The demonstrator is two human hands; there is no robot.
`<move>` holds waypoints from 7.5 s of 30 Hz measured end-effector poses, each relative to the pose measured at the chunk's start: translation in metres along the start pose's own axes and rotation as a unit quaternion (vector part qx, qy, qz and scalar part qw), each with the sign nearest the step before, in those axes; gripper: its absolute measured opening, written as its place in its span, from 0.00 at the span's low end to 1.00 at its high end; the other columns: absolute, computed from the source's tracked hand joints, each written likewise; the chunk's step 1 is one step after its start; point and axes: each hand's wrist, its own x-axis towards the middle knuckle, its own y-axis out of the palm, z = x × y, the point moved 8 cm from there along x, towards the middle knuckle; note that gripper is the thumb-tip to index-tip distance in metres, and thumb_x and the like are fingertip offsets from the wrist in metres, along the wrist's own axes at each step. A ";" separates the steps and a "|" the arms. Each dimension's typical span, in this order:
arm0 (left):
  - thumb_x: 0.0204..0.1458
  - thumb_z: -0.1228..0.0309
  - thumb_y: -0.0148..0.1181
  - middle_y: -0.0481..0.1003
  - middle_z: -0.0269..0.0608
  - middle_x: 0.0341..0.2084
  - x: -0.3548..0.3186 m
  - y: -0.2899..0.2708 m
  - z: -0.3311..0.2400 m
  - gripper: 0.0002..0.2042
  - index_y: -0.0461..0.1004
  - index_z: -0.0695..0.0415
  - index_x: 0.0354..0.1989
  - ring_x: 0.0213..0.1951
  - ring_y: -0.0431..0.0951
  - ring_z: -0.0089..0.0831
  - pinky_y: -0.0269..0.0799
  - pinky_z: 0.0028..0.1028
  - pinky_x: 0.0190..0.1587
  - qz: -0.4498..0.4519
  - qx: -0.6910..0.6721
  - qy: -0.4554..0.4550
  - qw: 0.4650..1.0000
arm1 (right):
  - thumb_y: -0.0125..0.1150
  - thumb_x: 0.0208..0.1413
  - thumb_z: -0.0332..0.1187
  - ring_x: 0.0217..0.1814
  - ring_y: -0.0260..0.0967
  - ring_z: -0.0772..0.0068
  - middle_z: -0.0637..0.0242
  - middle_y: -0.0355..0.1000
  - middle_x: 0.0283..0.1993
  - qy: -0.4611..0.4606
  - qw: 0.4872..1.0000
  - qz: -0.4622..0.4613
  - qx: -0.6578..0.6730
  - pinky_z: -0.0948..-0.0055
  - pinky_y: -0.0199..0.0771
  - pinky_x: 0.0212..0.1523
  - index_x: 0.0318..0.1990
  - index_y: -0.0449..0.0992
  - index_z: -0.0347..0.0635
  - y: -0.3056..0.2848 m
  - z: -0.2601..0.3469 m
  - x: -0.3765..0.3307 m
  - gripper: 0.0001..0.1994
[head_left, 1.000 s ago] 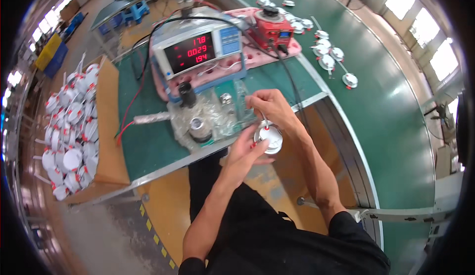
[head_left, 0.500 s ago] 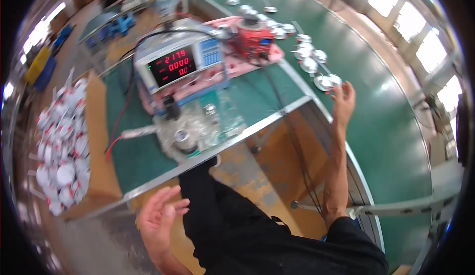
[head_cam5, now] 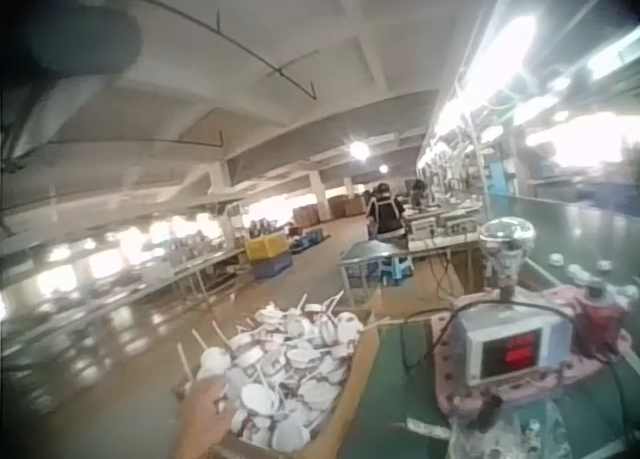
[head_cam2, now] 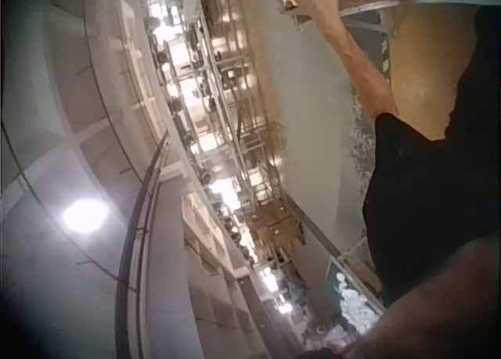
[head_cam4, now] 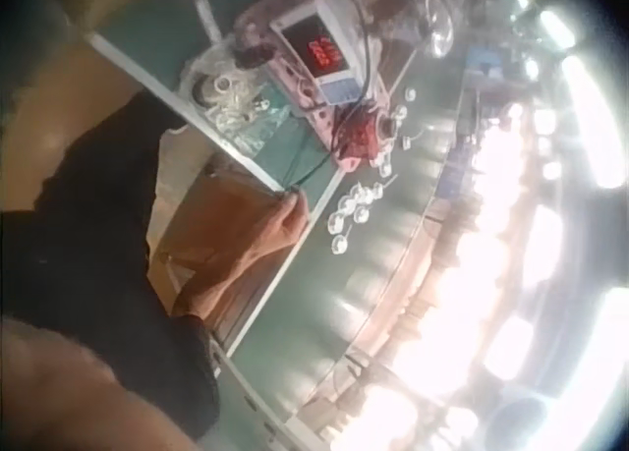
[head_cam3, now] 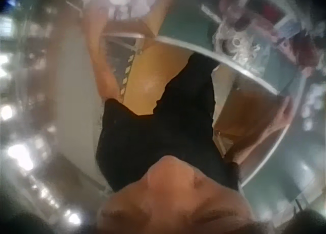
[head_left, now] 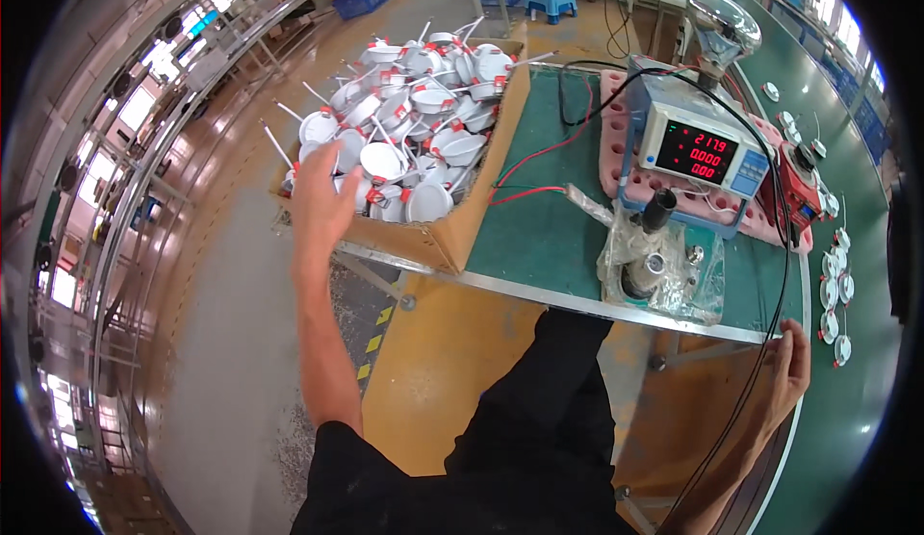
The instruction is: The person takes light fixtures from a box one by one, touches their wires to an electrical testing terminal to illuminate them, and places the tested fixtures onto the worktable.
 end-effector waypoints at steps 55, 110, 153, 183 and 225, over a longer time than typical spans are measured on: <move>0.54 0.76 0.66 0.82 0.43 0.30 -0.166 0.067 -0.269 0.04 0.81 0.64 0.35 0.31 0.82 0.28 0.76 0.25 0.36 0.246 -0.444 0.075 0.858 | 0.57 0.66 0.34 0.30 0.72 0.81 0.66 0.76 0.28 0.048 0.925 0.360 0.111 0.75 0.71 0.31 0.45 0.80 0.34 0.131 0.072 -0.071 0.12; 0.58 0.74 0.61 0.72 0.46 0.53 -0.287 0.219 -0.380 0.22 0.64 0.59 0.60 0.54 0.78 0.47 0.82 0.41 0.50 0.601 -0.719 -0.243 0.250 | 0.55 0.61 0.41 0.20 0.60 0.79 0.69 0.67 0.19 0.083 0.919 0.356 -0.146 0.72 0.58 0.22 0.28 0.77 0.33 0.134 -0.037 0.023 0.18; 0.54 0.79 0.57 0.72 0.40 0.51 -0.267 0.233 -0.393 0.23 0.64 0.56 0.60 0.55 0.75 0.40 0.74 0.44 0.58 0.577 -0.750 -0.251 0.205 | 0.54 0.49 0.37 0.26 0.69 0.51 0.44 0.69 0.23 -0.020 0.855 0.451 -0.255 0.54 0.68 0.35 0.25 0.74 0.30 0.165 -0.034 0.043 0.15; 0.57 0.80 0.55 0.73 0.48 0.52 -0.267 0.229 -0.394 0.22 0.62 0.60 0.60 0.54 0.77 0.47 0.77 0.43 0.56 0.590 -0.742 -0.249 0.199 | 0.56 0.49 0.36 0.23 0.68 0.57 0.50 0.71 0.21 -0.005 0.873 0.451 -0.188 0.60 0.69 0.32 0.26 0.79 0.33 0.164 -0.039 0.040 0.13; 0.51 0.77 0.64 0.71 0.39 0.52 -0.268 0.231 -0.391 0.27 0.63 0.56 0.60 0.54 0.75 0.37 0.79 0.45 0.54 0.603 -0.746 -0.215 0.185 | 0.56 0.48 0.37 0.23 0.72 0.60 0.52 0.75 0.21 0.036 0.866 0.458 -0.197 0.61 0.73 0.32 0.24 0.77 0.29 0.161 -0.043 0.037 0.15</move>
